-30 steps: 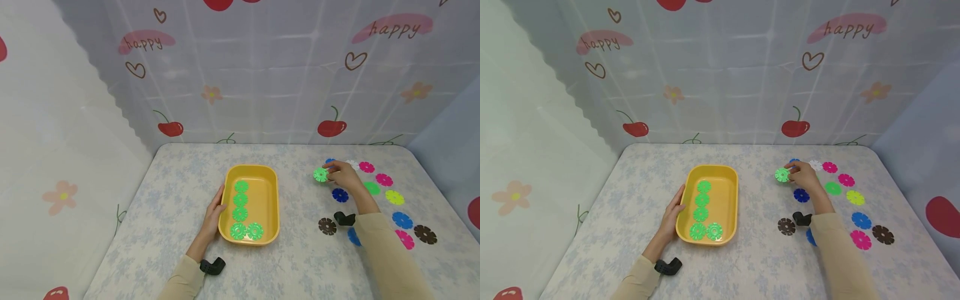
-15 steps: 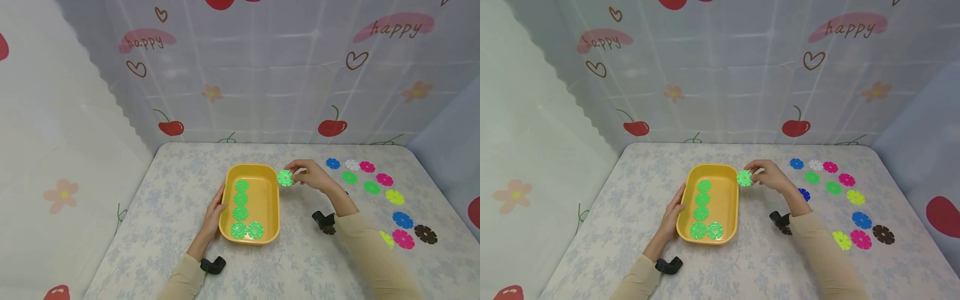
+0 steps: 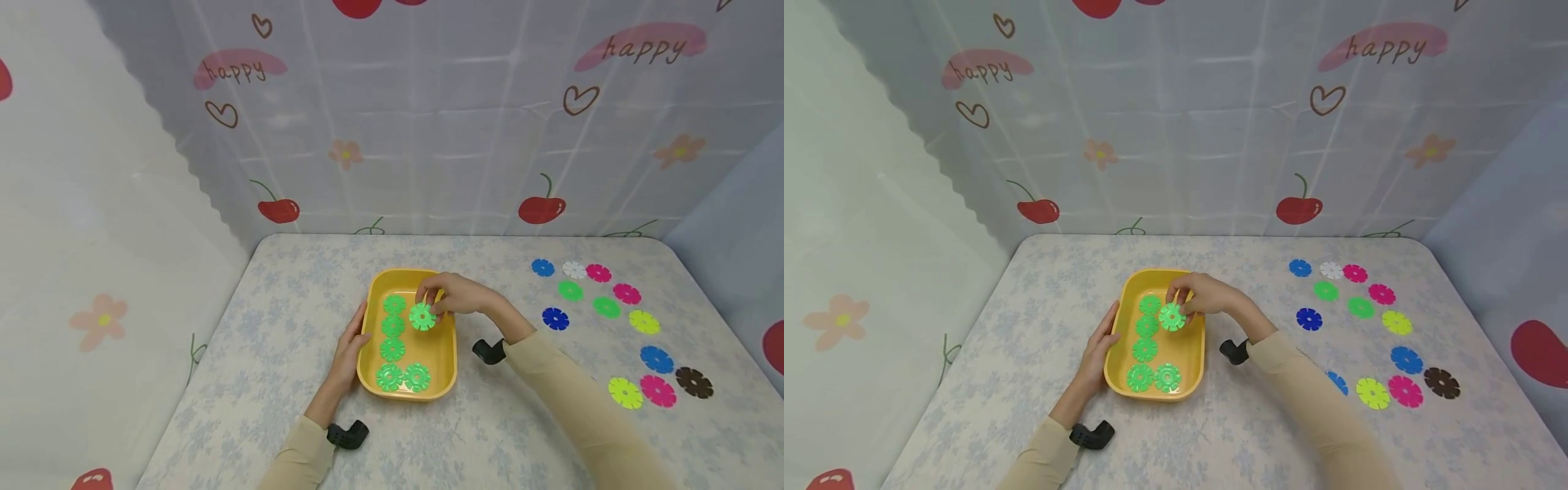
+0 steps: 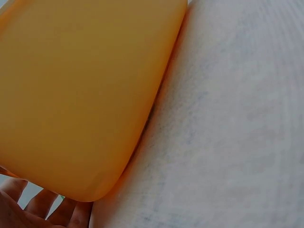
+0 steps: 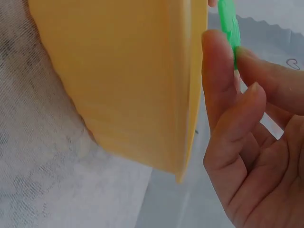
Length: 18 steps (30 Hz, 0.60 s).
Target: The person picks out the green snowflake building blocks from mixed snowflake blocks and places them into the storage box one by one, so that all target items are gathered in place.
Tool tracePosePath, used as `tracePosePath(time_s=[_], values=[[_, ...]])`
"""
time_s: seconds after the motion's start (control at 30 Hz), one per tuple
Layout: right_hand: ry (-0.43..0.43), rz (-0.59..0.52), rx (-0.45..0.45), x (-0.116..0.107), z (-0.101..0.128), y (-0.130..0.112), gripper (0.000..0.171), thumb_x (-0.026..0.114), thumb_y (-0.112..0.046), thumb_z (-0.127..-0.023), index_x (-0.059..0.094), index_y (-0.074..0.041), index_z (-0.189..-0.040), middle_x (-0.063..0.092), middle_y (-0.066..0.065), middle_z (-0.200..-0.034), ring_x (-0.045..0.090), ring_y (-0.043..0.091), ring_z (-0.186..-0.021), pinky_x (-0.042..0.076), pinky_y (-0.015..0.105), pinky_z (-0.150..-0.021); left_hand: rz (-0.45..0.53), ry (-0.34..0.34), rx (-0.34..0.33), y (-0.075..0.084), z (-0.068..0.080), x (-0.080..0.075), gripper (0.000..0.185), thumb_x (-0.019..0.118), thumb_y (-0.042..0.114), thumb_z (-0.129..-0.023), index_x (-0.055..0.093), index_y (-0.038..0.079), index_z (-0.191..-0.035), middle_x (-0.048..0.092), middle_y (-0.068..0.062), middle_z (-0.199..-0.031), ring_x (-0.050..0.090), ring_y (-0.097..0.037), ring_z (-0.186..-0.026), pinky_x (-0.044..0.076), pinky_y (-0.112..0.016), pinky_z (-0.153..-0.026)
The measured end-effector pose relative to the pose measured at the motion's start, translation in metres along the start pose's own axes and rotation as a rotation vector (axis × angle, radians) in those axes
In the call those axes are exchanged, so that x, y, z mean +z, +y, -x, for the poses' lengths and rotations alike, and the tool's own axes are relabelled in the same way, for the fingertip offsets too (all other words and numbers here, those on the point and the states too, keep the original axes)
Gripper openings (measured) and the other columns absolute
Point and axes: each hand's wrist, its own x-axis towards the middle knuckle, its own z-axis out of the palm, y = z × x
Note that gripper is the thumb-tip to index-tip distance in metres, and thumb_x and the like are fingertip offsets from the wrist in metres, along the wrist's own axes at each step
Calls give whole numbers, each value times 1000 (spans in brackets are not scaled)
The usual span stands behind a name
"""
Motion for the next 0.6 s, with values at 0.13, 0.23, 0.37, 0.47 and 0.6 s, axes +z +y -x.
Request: tracePosePath(time_s=[0.13,0.23,0.37,0.47,0.6], values=[[-60,13,48,6,-12,-4,22,55,7,-93,64,-4,-110,61,14,-91,68,43,-75,50,32,-57,-7,-13,-6,0,1,0,60,36,12,-103,17,25,-158,10,5,-165,9,-19,-152,21,-37,-120],[-92,27,80,12,-19,-5,23,55,11,-91,64,-3,-108,62,15,-90,68,43,-74,53,33,-57,-10,-26,-8,0,2,-1,60,36,14,-103,16,27,-158,10,5,-165,11,-19,-152,30,-22,-114],[-119,105,115,20,-25,-7,24,56,13,-89,64,-3,-105,63,12,-87,66,36,-64,53,31,-55,-9,-35,-12,0,2,-2,60,36,17,-103,16,28,-158,9,5,-165,11,-19,-152,32,-12,-106],[-126,170,155,27,-29,-6,25,56,14,-88,64,-5,-103,62,10,-83,64,30,-60,53,30,-55,-10,-31,-17,-1,2,-2,60,37,18,-103,16,28,-158,9,6,-165,11,-19,-152,32,-14,-107],[-148,216,221,36,-32,-4,28,54,15,-87,64,-8,-101,62,9,-79,63,25,-60,51,30,-56,-8,-24,-17,-1,1,-1,60,38,19,-103,17,28,-158,10,6,-165,10,-19,-152,31,-12,-107]])
